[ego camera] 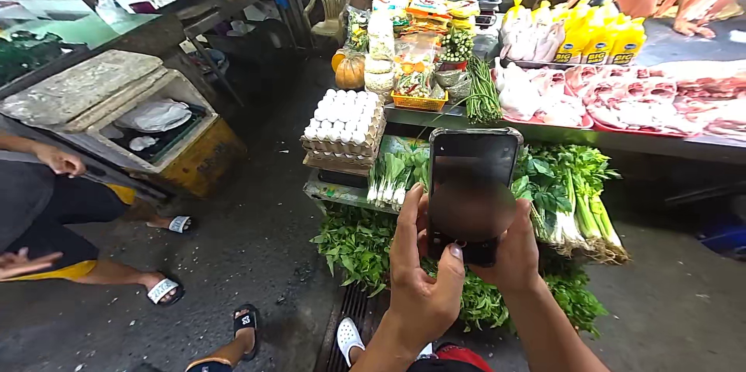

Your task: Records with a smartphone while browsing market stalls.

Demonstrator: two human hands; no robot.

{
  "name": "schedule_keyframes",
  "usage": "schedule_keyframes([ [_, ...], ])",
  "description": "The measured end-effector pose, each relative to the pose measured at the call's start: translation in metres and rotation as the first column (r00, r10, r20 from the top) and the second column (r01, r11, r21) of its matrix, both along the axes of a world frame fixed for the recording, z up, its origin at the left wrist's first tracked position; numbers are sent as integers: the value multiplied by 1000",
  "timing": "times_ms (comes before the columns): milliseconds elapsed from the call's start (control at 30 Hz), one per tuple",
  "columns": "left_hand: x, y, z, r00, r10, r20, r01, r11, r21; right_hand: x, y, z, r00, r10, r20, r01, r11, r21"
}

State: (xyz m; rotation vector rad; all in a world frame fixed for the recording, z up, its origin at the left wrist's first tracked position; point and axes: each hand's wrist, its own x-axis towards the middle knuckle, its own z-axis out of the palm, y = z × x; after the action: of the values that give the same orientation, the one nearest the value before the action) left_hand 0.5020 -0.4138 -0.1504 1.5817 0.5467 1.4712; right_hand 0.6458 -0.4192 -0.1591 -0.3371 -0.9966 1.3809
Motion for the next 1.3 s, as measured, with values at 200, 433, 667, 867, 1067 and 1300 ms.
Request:
schedule_keyframes([
  [200, 1, -2, -1, 999, -37, 25, 37, 999, 22, 1, -3, 2, 999, -24, -34, 24, 1000, -2],
  [433, 13, -11, -2, 999, -40, -24, 39, 999, -12, 16, -12, -3, 998, -17, -55, 16, 1000, -18],
  [667, 21, -31, -16, 997, 43, -59, -45, 998, -35, 28, -22, -19, 990, 99, -105, -106, 992, -64],
  [867, 18, -49, -15, 996, 93, -14, -93, 996, -2, 24, -35, -16, 984, 153, -96, -158, 986, -46],
  [1067, 13, -79, -7, 991, 131, 10, -132, 990, 49, 17, -59, -8, 984, 169, -61, -170, 985, -10],
  [1300, 13, -135, -3, 970, 241, 29, -242, 968, 64, 8, -103, 0, 981, 192, -39, -193, 981, -5],
])
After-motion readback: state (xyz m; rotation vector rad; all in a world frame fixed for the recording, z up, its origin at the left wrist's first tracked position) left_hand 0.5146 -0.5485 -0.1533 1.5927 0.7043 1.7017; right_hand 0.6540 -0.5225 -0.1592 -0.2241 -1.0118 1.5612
